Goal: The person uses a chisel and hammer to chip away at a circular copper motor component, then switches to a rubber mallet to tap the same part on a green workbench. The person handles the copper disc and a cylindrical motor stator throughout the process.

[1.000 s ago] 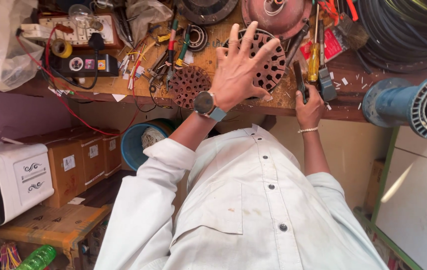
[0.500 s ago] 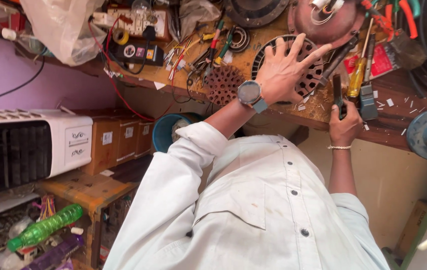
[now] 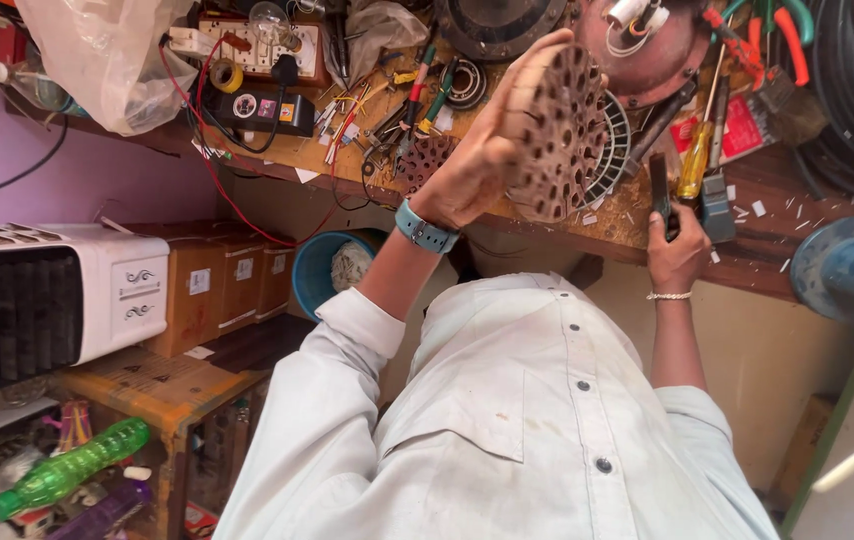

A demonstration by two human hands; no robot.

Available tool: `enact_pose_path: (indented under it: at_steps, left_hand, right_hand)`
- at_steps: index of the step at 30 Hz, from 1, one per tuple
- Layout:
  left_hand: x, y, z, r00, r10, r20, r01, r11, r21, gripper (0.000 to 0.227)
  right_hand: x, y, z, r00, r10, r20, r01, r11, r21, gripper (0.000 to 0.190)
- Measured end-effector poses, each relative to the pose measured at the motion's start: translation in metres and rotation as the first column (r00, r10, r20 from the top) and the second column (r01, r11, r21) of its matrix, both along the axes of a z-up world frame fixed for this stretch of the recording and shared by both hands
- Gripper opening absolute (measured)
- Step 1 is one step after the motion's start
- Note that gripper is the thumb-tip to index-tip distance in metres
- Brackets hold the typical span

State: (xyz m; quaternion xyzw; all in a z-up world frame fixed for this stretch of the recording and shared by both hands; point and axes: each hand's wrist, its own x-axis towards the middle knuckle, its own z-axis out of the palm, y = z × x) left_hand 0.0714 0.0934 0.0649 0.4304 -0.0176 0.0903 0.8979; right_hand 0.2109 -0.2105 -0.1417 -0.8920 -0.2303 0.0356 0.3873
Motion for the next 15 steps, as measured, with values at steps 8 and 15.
enact_pose_path:
  at_steps: [8, 15]
  left_hand:
    - [-0.005, -0.022, -0.054, 0.998, 0.058, -0.013, -0.052, 0.761, -0.646, 0.108]
    - [-0.005, -0.028, -0.025, 0.981, 0.166, -0.1, -0.191, 0.727, -0.66, 0.108]
  right_hand:
    - [0.003, 0.0, -0.006, 0.999, -0.014, -0.039, 0.015, 1.0, 0.012, 0.026]
    - [0.007, 0.0, -0.008, 0.999, -0.022, -0.046, 0.023, 1.0, 0.016, 0.026]
